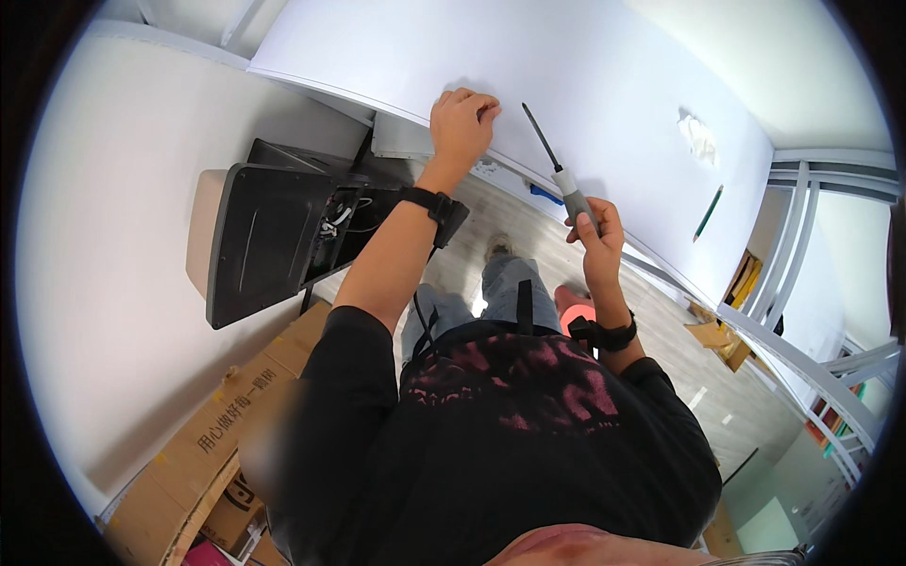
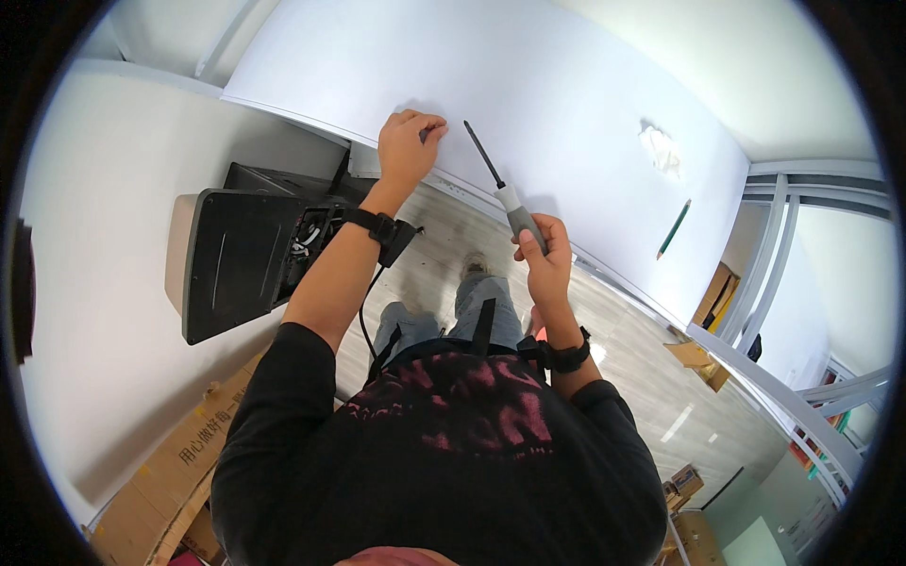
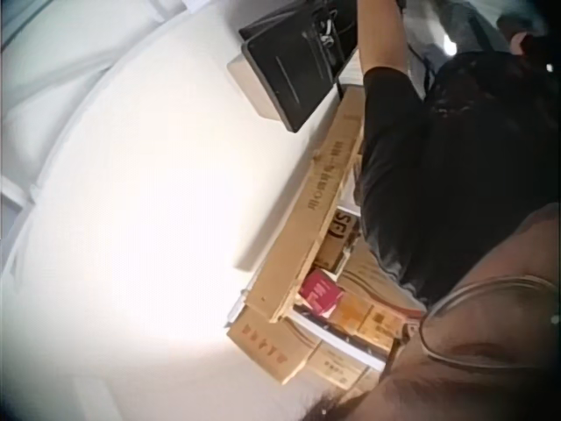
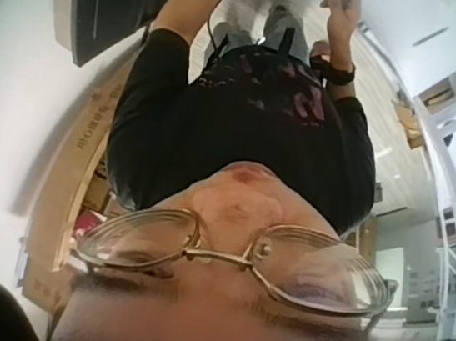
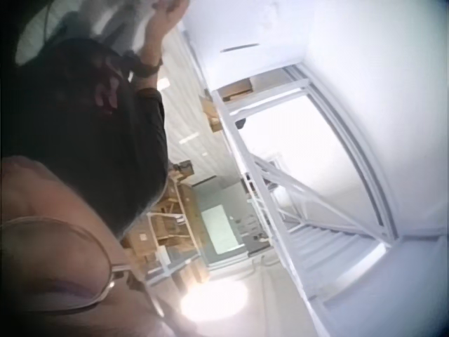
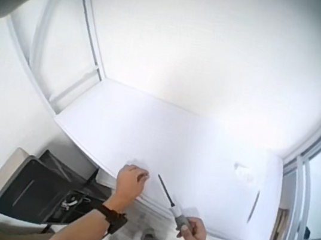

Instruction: The person wipes the underside of a black electronic device with a blue cloth, then uses a screwdriver to attach a beige casing to the device. The person secures the casing with screws and then attaches a metal backplate to the device.

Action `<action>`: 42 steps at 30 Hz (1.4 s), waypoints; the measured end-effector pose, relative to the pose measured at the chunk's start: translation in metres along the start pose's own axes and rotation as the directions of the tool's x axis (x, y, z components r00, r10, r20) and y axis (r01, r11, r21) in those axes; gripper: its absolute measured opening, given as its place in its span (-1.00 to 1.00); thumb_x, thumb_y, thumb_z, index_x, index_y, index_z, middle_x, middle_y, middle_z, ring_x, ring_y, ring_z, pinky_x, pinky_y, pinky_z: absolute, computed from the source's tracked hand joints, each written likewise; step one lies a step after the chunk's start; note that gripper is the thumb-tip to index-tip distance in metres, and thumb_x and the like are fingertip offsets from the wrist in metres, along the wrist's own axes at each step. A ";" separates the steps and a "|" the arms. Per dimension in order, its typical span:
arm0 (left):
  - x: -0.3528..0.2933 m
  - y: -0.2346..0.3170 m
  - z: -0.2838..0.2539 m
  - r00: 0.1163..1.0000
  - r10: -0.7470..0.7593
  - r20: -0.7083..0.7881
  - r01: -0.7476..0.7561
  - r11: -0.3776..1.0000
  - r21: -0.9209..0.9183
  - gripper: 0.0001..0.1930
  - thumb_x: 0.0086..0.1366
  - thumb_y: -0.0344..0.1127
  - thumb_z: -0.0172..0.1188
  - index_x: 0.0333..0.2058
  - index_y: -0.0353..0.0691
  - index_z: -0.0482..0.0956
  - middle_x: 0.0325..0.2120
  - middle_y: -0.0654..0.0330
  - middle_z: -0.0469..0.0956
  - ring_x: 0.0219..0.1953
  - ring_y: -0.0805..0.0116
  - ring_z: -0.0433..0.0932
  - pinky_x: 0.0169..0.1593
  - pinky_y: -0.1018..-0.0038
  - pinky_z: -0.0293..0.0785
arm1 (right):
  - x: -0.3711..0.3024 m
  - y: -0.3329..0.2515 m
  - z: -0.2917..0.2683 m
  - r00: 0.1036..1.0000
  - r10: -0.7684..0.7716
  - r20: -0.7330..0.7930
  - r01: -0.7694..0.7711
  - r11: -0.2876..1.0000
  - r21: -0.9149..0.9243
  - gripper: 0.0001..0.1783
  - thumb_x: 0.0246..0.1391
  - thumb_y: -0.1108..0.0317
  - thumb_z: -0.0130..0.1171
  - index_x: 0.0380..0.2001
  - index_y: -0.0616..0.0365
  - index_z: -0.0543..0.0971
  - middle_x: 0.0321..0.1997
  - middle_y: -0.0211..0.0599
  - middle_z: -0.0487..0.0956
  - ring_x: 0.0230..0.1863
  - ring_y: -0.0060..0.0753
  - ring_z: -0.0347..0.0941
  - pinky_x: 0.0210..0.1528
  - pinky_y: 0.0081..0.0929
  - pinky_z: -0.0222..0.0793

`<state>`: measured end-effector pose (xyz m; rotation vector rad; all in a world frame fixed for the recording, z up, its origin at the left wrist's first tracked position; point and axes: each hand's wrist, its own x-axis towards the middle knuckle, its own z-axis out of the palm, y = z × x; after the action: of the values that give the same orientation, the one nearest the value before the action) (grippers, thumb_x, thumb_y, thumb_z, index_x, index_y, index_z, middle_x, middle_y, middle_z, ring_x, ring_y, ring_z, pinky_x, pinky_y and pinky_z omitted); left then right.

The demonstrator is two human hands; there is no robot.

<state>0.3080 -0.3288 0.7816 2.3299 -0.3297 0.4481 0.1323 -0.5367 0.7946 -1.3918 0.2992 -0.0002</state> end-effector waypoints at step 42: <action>-0.394 -0.127 -0.425 0.448 -0.886 0.119 0.269 0.006 -0.963 -0.81 0.42 -0.32 -0.05 -0.23 -0.30 0.48 -0.23 0.05 0.59 -0.22 0.33 0.62 -0.13 0.53 0.63 | -0.192 0.021 0.354 0.507 0.025 0.862 0.481 0.821 -0.306 -0.69 0.07 0.32 0.19 -0.10 0.13 0.50 -0.33 -0.20 0.59 -0.32 -0.34 0.51 -0.23 -0.46 0.37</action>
<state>-0.0976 0.1012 0.8282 0.8386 0.6867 0.2883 0.0178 -0.1569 0.8658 -1.7905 -0.8043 0.5661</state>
